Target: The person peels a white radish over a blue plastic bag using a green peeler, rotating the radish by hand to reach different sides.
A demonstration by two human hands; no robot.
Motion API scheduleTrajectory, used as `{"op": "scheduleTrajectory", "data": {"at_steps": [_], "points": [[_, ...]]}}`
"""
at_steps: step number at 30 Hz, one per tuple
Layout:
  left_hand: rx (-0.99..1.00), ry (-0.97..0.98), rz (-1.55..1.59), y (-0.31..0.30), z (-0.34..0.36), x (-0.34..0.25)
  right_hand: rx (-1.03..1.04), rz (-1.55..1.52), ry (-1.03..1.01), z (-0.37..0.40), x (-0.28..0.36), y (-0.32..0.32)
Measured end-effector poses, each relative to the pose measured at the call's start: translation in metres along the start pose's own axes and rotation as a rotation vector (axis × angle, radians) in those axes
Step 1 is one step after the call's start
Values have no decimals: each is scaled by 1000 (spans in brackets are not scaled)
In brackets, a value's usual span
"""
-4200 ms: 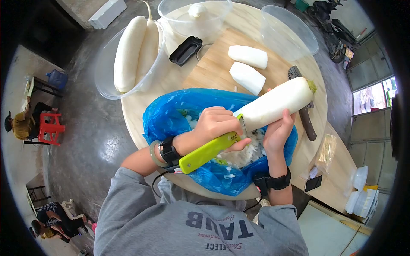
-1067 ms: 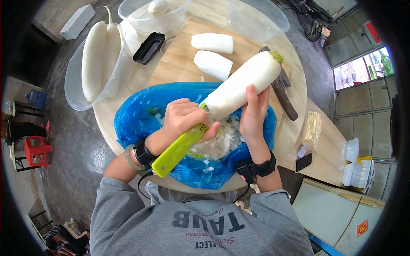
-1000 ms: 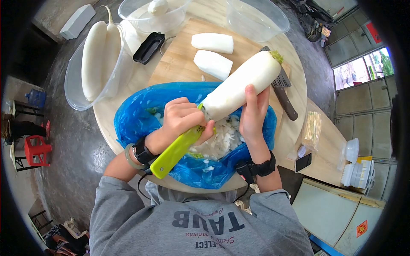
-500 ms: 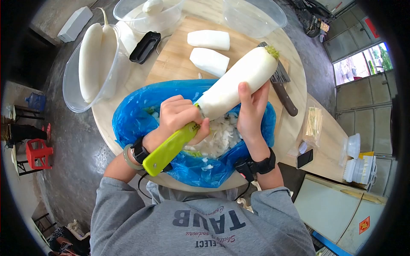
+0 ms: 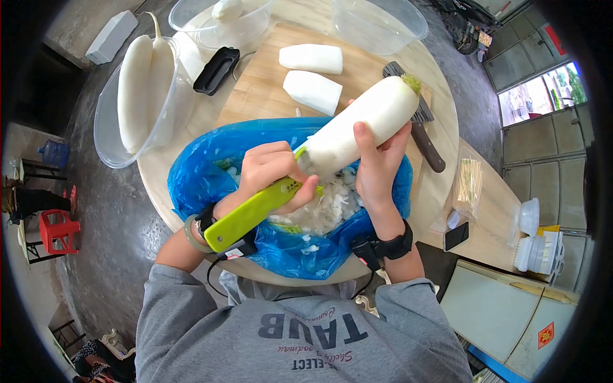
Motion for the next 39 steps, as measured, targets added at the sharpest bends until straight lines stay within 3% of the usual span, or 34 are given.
{"op": "scheduleTrajectory", "data": {"at_steps": [3,9,15,22,26,32,35,39], "points": [[160,-14,-135,-14,-1,0,-54,28,37,0,1,-2],[37,28,23,-13,-2,-6,-90,34,29,1,6,1],[73,-231,-16,-8,-4,-2,-93,48,30,1,7,1],[1,-42,58,-20,2,1,-65,71,14,0,6,-1],[29,-38,122,-7,-2,-2,-68,71,12,1,5,-1],[111,-206,20,-7,-3,1,-75,86,20,0,5,-1],[186,-180,-85,-17,-1,0,-78,102,26,0,5,-3],[49,-59,57,-18,2,1,-84,86,38,0,4,-2]]}}
Point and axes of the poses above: each hand's wrist, its own z-axis away from the middle knuckle, its own y-axis out of the palm, x = y × z, the point moved 3 cm from there along -z, towards the middle knuckle, and after that the axes turned 4 degrees about -x, right-handed, at the moved point
